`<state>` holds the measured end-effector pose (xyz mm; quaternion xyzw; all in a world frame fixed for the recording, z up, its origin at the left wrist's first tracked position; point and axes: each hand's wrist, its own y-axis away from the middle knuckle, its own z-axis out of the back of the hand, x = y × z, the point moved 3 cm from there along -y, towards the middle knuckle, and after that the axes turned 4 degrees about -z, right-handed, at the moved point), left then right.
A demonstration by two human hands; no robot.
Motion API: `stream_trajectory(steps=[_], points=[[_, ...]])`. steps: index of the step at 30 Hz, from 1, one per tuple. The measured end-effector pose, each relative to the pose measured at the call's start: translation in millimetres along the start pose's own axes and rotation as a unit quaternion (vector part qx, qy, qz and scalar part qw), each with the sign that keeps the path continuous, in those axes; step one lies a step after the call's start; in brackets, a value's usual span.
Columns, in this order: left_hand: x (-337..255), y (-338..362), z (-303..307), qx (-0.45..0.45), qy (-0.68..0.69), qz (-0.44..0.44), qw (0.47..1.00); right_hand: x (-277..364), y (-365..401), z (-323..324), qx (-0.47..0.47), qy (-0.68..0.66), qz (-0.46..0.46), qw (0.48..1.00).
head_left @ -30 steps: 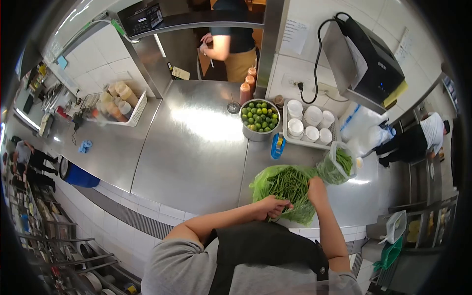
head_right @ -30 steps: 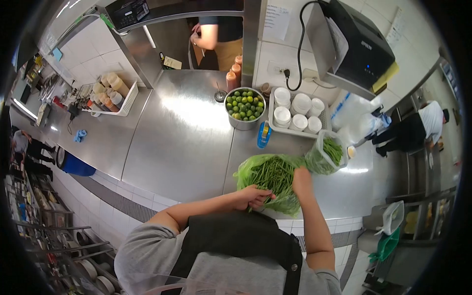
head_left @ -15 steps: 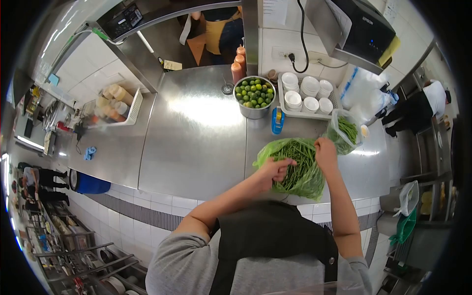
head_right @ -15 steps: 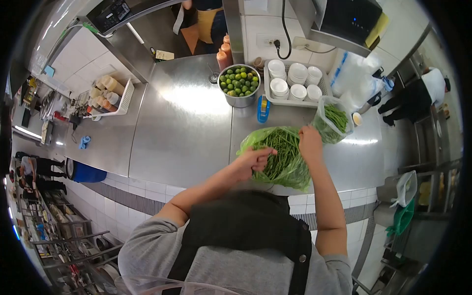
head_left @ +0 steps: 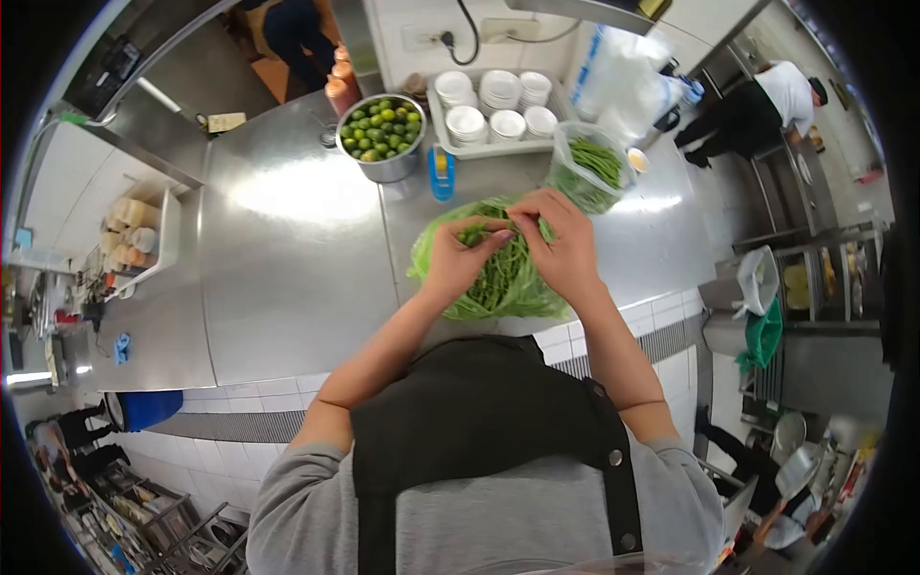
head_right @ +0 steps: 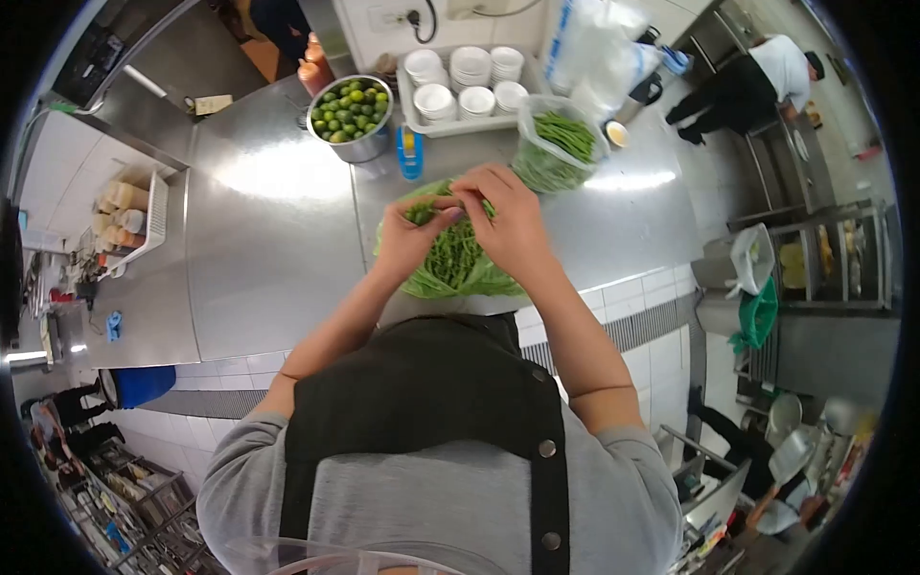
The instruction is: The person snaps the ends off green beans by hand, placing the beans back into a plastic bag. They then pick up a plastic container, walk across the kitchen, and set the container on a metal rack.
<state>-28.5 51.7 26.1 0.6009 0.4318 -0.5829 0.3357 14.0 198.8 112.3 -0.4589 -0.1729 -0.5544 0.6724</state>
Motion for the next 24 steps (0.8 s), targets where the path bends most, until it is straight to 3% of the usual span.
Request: stream_trajectory(steps=[5, 8, 11, 14, 17, 18, 21, 24], points=[[-12, 10, 3, -0.02, -0.052, -0.049, 0.997, -15, 8, -6, -0.009, -0.215, -0.096, 0.972], [-16, 8, 6, -0.007, -0.125, -0.115, 0.985, -22, 9, -5, 0.034, -0.324, -0.219, 0.919], [-15, 6, 12, 0.0, -0.225, -0.155, 0.962, -39, 18, -11, 0.09, -0.448, -0.26, 0.85], [3, 6, 21, -0.011, -0.174, -0.1, 0.98, -56, 26, -16, 0.03, -0.49, -0.319, 0.811], [11, 1, 26, -0.055, -0.008, -0.028, 0.998, -84, 37, -21, 0.058, -0.24, -0.314, 0.917], [10, 1, 31, -0.082, 0.057, 0.016, 0.995, -90, 42, -26, 0.104, -0.229, -0.322, 0.913], [13, -2, 42, -0.15, 0.247, 0.117, 0.95, -98, 52, -43, 0.211, -0.228, -0.344, 0.886], [23, -5, 58, -0.19, 0.339, 0.123, 0.913, -83, 50, -50, 0.172, -0.265, -0.341, 0.886]])
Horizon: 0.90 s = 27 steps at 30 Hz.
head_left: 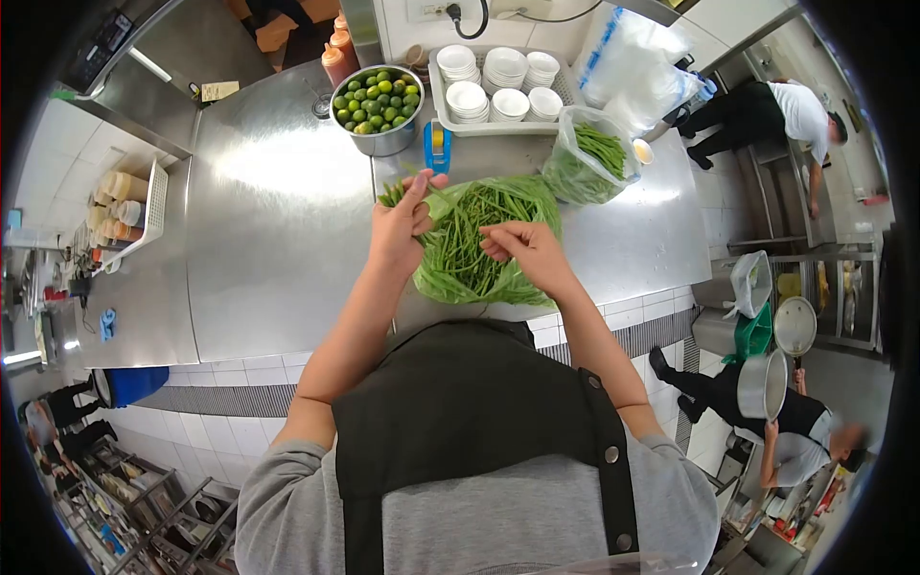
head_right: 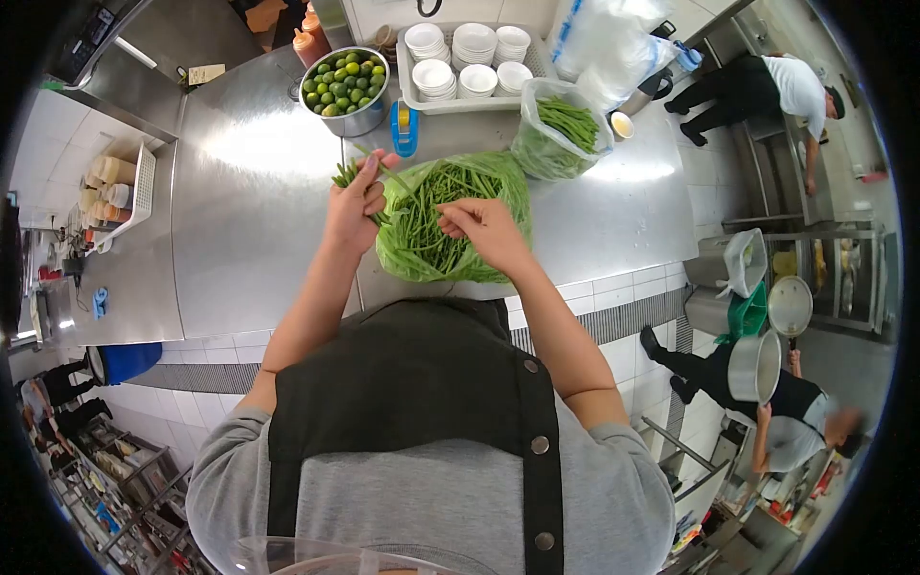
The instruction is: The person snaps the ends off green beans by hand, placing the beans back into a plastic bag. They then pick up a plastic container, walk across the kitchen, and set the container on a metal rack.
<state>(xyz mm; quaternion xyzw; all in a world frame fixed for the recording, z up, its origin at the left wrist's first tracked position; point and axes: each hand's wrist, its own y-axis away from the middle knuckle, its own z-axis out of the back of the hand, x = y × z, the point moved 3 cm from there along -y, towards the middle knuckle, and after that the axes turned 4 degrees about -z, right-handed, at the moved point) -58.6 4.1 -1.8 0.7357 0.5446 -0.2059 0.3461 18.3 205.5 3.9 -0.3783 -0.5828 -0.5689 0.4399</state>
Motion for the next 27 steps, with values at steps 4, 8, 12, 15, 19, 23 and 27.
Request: stream_trajectory(steps=[4, 8, 12, 15, 19, 23, 27], points=[[-6, 2, 6, -0.019, -0.034, -0.033, 0.999, 16, 1, -22, -0.044, 0.004, 0.077, 0.996], [0, 7, 5, -0.03, -0.045, -0.038, 0.998, 34, -1, -36, -0.074, 0.125, 0.139, 0.979], [3, 13, 4, -0.018, -0.003, 0.009, 1.0, 38, -8, -28, -0.071, 0.011, 0.211, 0.975], [11, 4, 23, -0.048, 0.069, 0.064, 0.994, 46, -6, -4, -0.087, -0.141, 0.235, 0.958], [11, 0, 41, -0.024, 0.147, 0.108, 0.983, 46, -4, 21, -0.143, 0.015, 0.206, 0.968], [19, 15, 34, -0.015, 0.16, 0.154, 0.975, -13, -18, 23, -0.074, 0.293, 0.108, 0.947], [22, 30, 12, -0.046, 0.082, 0.2, 0.975, -43, -31, 10, -0.095, 0.316, 0.057, 0.942]])
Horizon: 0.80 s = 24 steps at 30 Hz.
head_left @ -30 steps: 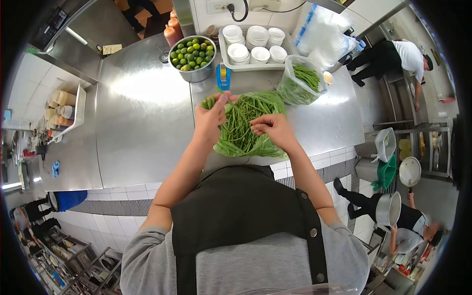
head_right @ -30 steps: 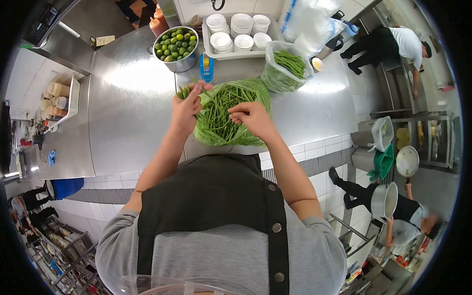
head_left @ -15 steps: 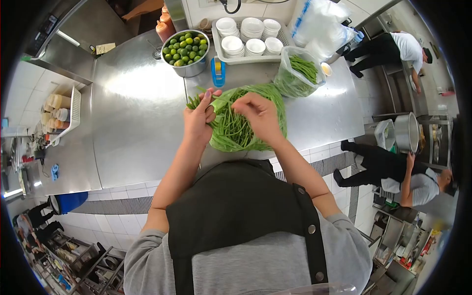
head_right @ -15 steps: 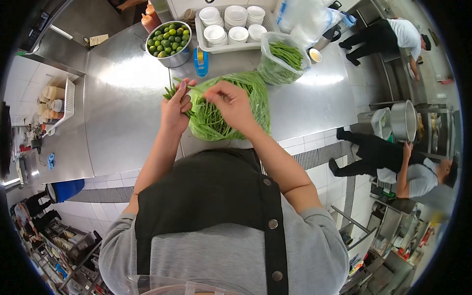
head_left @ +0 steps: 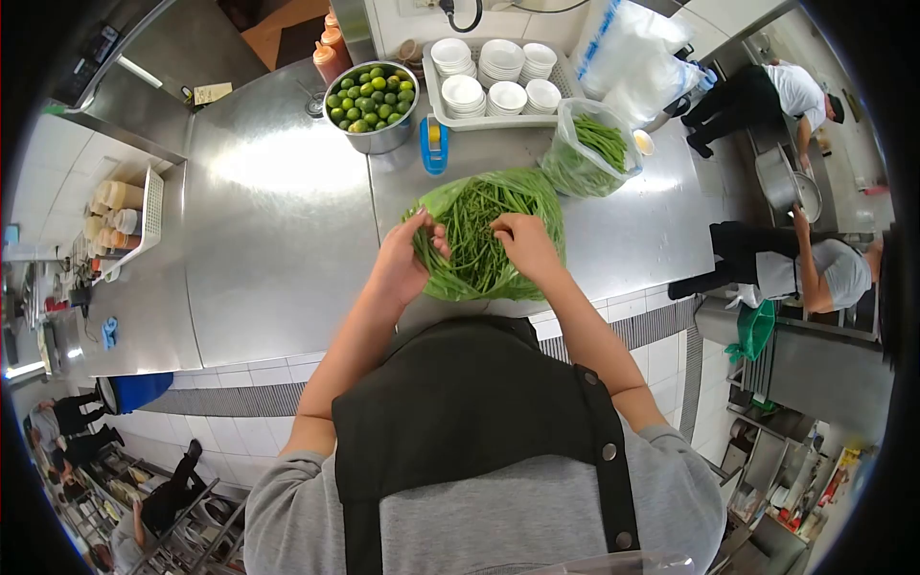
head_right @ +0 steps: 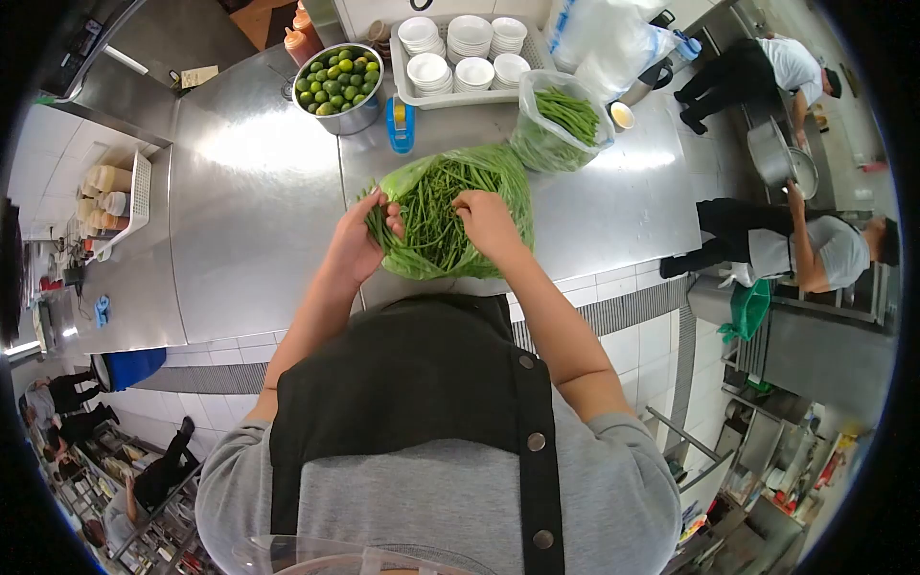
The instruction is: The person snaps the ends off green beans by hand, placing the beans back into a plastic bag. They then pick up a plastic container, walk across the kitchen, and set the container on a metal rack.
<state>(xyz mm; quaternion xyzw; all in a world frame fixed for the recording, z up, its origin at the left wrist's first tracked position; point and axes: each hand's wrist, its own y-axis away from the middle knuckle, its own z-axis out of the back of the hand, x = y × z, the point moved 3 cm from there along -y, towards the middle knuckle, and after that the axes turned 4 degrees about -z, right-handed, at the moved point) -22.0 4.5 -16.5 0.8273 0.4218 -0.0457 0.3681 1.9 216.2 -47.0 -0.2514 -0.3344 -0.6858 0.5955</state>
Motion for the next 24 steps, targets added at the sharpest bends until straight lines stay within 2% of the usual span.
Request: stream_trajectory(steps=[3, 4, 6, 10, 13, 18, 19, 22, 24], points=[[6, -9, 19, 0.088, -0.055, 0.036, 0.994, 18, -4, 10, 0.031, 0.069, -0.043, 0.996], [8, -11, 24, 0.083, -0.054, 0.042, 0.994, 22, -8, 13, 0.045, 0.104, -0.053, 0.992], [12, -13, 26, 0.076, -0.054, 0.056, 0.994, 12, -23, 9, -0.004, 0.114, -0.019, 0.993], [19, -10, 17, 0.009, -0.103, 0.009, 0.995, -13, -54, -8, -0.098, 0.151, 0.038, 0.983], [21, -4, 10, -0.002, -0.145, -0.007, 0.989, -2, -58, -13, -0.087, 0.215, -0.021, 0.973], [15, 3, 9, 0.015, -0.157, -0.021, 0.987, -8, -54, -10, -0.1, 0.132, 0.066, 0.984], [11, 3, 8, 0.012, -0.171, -0.045, 0.984, -1, -49, -6, -0.104, 0.104, 0.09, 0.985], [3, 1, 4, 0.01, -0.221, -0.101, 0.97, 31, -22, 16, -0.114, -0.107, 0.073, 0.985], [2, 0, -8, 0.024, -0.263, -0.118, 0.957, 45, -10, 21, -0.102, -0.193, 0.075, 0.973]])
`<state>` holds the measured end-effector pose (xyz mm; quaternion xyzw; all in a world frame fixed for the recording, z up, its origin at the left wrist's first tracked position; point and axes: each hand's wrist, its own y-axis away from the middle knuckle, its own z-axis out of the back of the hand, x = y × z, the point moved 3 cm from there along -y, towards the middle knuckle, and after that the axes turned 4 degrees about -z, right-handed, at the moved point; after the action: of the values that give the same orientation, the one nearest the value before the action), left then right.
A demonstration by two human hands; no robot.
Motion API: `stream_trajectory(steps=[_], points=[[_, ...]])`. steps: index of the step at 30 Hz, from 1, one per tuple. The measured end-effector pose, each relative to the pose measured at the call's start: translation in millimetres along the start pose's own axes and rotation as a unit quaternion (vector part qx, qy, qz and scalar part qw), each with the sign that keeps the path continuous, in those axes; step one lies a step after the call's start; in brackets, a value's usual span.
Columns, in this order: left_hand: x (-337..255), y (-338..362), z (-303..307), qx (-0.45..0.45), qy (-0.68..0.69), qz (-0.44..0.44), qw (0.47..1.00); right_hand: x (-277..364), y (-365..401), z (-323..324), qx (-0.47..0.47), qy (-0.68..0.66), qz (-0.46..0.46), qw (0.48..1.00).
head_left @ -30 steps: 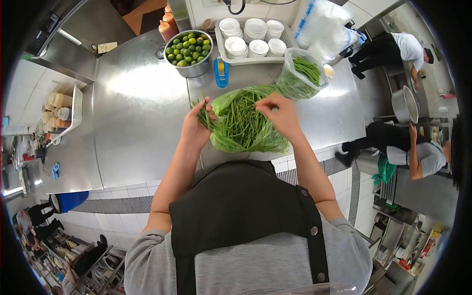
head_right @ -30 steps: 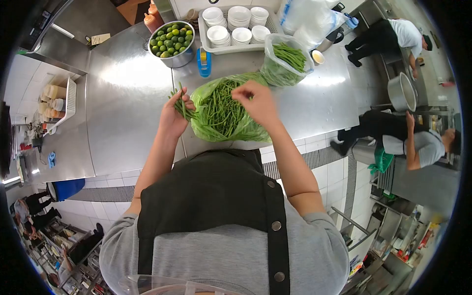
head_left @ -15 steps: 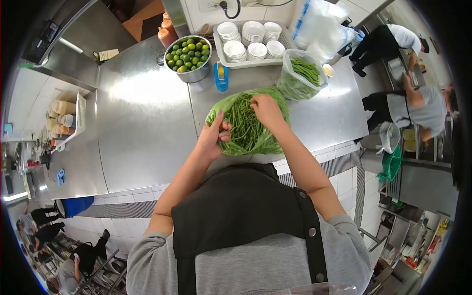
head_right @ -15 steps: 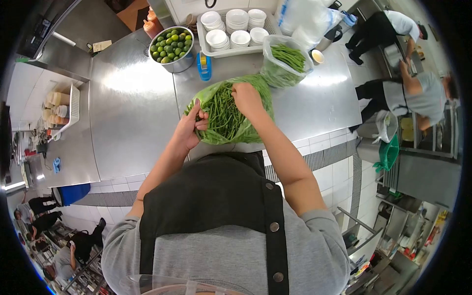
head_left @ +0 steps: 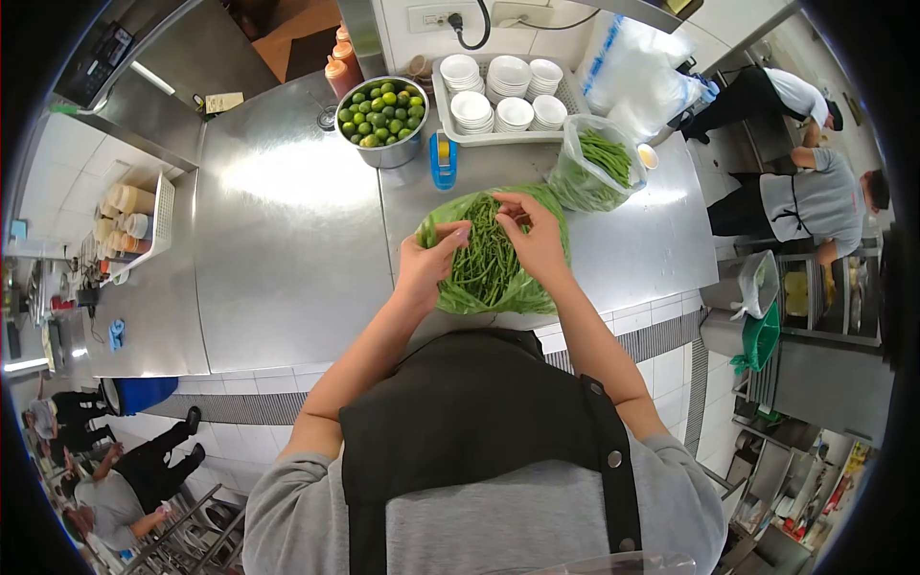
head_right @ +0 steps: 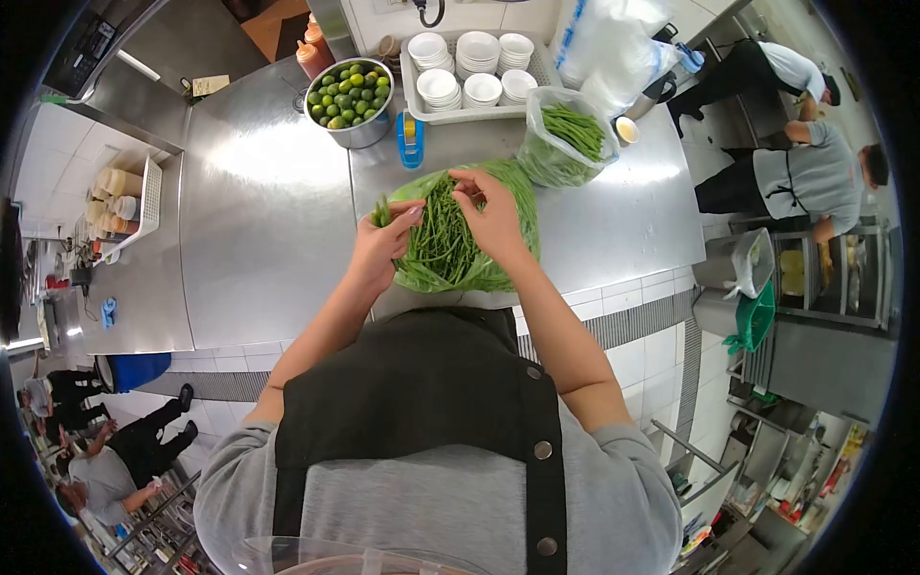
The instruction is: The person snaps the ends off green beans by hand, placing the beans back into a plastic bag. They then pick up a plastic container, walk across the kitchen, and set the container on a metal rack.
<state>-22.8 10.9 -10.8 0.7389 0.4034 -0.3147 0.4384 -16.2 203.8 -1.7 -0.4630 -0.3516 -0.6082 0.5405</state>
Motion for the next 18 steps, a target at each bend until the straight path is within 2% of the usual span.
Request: stream_trajectory(steps=[3, 7, 10, 13, 16, 18], points=[[-5, -4, -21, 0.003, -0.098, -0.092, 0.991, 10, 12, -1, 0.024, -0.13, -0.059, 0.989], [-7, -6, -28, 0.029, -0.092, -0.121, 0.988, 18, 22, -8, 0.063, -0.219, -0.113, 0.967], [-3, -9, -22, 0.027, -0.122, -0.138, 0.982, 16, 21, -5, 0.061, -0.103, -0.058, 0.991], [-2, -9, -14, 0.023, -0.179, -0.145, 0.973, 17, 16, -5, 0.048, -0.079, -0.002, 0.996], [10, -14, -8, 0.035, -0.218, -0.145, 0.964, 29, 12, -5, 0.079, -0.006, -0.024, 0.997], [10, -11, -11, 0.046, -0.227, -0.122, 0.965, 27, 10, -6, 0.064, 0.019, 0.004, 0.998]])
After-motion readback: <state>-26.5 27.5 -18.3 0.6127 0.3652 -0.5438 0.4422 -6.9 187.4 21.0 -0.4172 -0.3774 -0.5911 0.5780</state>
